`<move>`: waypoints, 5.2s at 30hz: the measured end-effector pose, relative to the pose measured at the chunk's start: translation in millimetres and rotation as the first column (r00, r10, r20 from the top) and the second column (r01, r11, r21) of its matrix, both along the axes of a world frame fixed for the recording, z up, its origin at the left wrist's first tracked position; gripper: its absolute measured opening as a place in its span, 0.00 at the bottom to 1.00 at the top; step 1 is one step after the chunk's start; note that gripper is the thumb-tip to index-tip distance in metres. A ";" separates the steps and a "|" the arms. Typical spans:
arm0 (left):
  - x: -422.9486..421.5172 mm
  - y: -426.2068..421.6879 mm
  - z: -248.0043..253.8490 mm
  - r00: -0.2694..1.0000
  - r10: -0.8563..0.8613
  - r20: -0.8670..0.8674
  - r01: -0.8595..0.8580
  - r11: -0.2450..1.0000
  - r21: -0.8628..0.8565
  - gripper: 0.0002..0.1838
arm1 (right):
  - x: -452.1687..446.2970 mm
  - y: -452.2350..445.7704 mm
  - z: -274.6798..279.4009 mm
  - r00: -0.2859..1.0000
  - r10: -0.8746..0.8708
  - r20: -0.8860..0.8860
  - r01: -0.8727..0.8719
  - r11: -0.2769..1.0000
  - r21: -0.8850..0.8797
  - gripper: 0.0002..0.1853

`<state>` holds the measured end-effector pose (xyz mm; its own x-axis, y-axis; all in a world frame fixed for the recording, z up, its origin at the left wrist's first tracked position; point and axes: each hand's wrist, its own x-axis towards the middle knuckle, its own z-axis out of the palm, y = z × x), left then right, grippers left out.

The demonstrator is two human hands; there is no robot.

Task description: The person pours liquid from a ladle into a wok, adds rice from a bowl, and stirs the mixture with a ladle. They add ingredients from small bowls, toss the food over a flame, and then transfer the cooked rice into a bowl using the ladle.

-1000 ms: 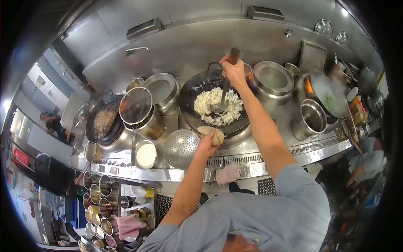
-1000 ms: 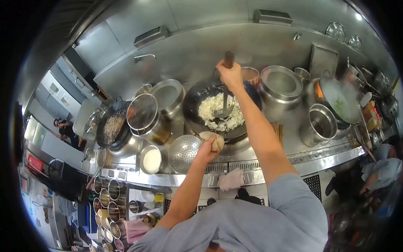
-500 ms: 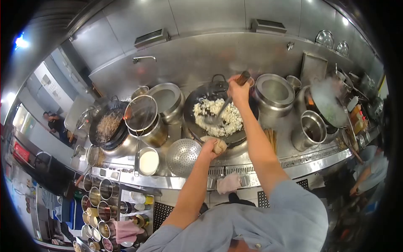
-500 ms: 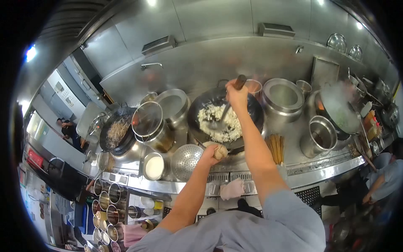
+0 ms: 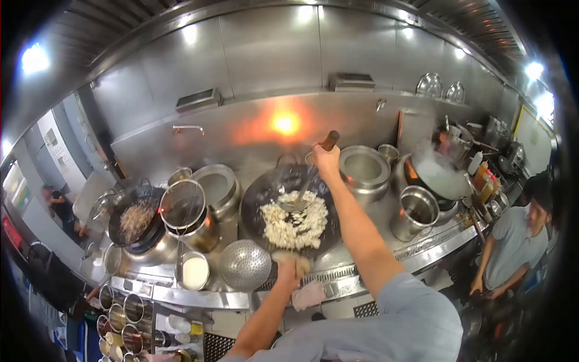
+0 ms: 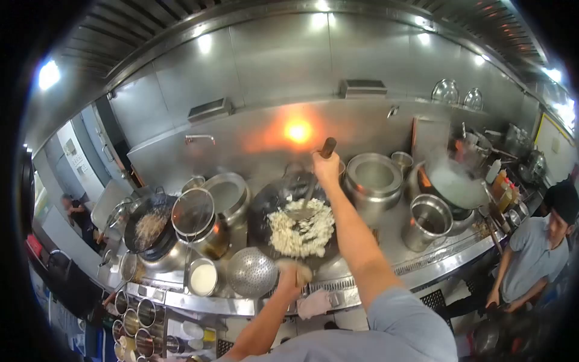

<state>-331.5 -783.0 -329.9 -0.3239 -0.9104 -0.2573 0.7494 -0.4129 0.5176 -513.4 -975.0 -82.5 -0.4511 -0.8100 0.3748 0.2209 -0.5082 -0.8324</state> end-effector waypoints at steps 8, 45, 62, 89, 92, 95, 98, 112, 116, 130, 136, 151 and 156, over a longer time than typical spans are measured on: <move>1.8 -14.7 29.9 0.952 0.050 0.302 -0.105 0.980 0.168 0.07 | 41.6 11.6 7.3 0.989 -0.082 -0.124 0.084 0.996 0.017 0.03; 14.5 -92.7 -1.6 0.828 0.090 0.554 -0.134 0.990 0.039 0.13 | 34.9 26.5 -66.6 0.986 0.162 -0.036 -0.166 0.966 -0.200 0.05; 29.4 -88.3 -10.9 0.900 -0.147 0.409 0.126 0.989 0.079 0.15 | -24.5 -34.3 -8.0 0.978 0.163 -0.127 -0.166 0.986 -0.018 0.01; 7.5 -5.4 60.4 0.938 -0.071 0.340 0.014 0.986 0.169 0.08 | -13.0 4.7 -56.5 0.939 -0.297 0.173 0.317 0.943 -0.104 0.03; -0.6 -5.2 100.6 0.916 -0.085 0.391 -0.003 0.976 0.219 0.11 | -25.3 23.0 -6.7 0.997 0.076 0.012 -0.077 0.979 0.187 0.03; 18.5 -45.7 -4.7 0.927 -0.035 0.373 -0.017 0.991 0.136 0.11 | -5.6 29.7 0.0 0.992 0.001 -0.130 0.010 0.996 0.084 0.05; 21.1 12.4 -21.6 0.931 -0.056 0.362 -0.022 0.978 0.208 0.09 | -4.1 -9.8 1.6 0.971 -0.237 0.000 0.234 0.958 -0.165 0.07; 18.0 8.7 58.8 0.931 0.014 0.364 -0.100 0.971 0.219 0.07 | 30.2 26.9 50.8 0.952 -0.251 -0.178 0.252 0.968 -0.015 0.11; 31.6 -11.7 12.1 0.443 0.217 0.870 0.236 0.908 -0.347 0.07 | 53.1 19.2 -9.6 0.966 -0.161 -0.202 0.146 0.985 -0.087 0.10; 12.1 28.9 -24.6 0.894 0.053 0.444 -0.152 0.970 0.190 0.12 | 1.5 21.0 13.7 0.992 -0.113 -0.058 0.097 0.969 -0.226 0.04; 15.1 -63.6 16.7 0.861 0.061 0.505 -0.149 0.979 0.137 0.07 | -32.9 35.5 -8.5 0.910 -0.398 0.116 0.411 0.903 -0.124 0.03; 11.4 -56.2 -12.7 0.964 0.059 0.261 -0.087 0.991 0.098 0.07 | -45.3 -11.2 -23.2 0.981 -0.081 -0.175 0.113 0.976 0.185 0.11; 0.9 31.9 21.3 0.943 0.045 0.329 -0.106 0.980 0.171 0.06 | -47.1 -44.6 5.4 0.973 -0.086 0.215 0.083 0.996 0.025 0.03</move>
